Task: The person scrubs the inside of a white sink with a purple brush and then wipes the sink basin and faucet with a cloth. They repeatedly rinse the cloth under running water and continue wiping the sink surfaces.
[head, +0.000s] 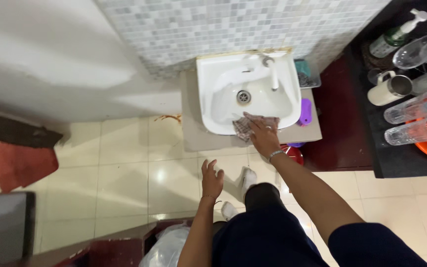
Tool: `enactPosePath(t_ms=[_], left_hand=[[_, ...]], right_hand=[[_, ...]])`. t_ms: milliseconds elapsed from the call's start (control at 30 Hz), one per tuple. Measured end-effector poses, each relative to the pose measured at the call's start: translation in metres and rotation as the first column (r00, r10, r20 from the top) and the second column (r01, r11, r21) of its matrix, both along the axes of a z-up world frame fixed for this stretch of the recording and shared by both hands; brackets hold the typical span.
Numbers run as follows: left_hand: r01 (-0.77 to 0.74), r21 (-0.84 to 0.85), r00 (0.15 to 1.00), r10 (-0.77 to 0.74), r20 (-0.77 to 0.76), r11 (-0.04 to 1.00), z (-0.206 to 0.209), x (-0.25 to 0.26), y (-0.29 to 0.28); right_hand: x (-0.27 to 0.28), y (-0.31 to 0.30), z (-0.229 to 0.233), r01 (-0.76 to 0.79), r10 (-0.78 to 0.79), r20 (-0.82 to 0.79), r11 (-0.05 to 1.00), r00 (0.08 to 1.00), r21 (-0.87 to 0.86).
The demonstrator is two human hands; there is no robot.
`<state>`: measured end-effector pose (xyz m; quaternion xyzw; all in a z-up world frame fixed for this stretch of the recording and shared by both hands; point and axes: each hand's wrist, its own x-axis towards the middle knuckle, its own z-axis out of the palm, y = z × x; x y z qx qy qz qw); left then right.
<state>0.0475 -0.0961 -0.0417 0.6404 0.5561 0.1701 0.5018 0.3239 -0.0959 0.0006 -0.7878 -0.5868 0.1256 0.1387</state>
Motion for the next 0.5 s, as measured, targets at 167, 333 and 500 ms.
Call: enactPosePath(t_ms=[167,333,500], left_hand=[[-0.098,0.016,0.99,0.099,-0.103,0.995,0.01,-0.065,0.004],[-0.285,0.018,0.957,0.286,-0.057,0.958,0.041,-0.095,0.032],[-0.299,0.021,0.954,0.3,-0.012,0.954,0.036,-0.083,0.067]], right_hand=[[-0.057,0.024,-0.009,-0.234,0.238,0.084,0.97,0.967,-0.062],[-0.093,0.047,-0.013,-0.357,0.357,-0.013,0.931,0.934,-0.071],[-0.106,0.085,-0.015,-0.323,0.323,0.031,0.946,0.946,-0.013]])
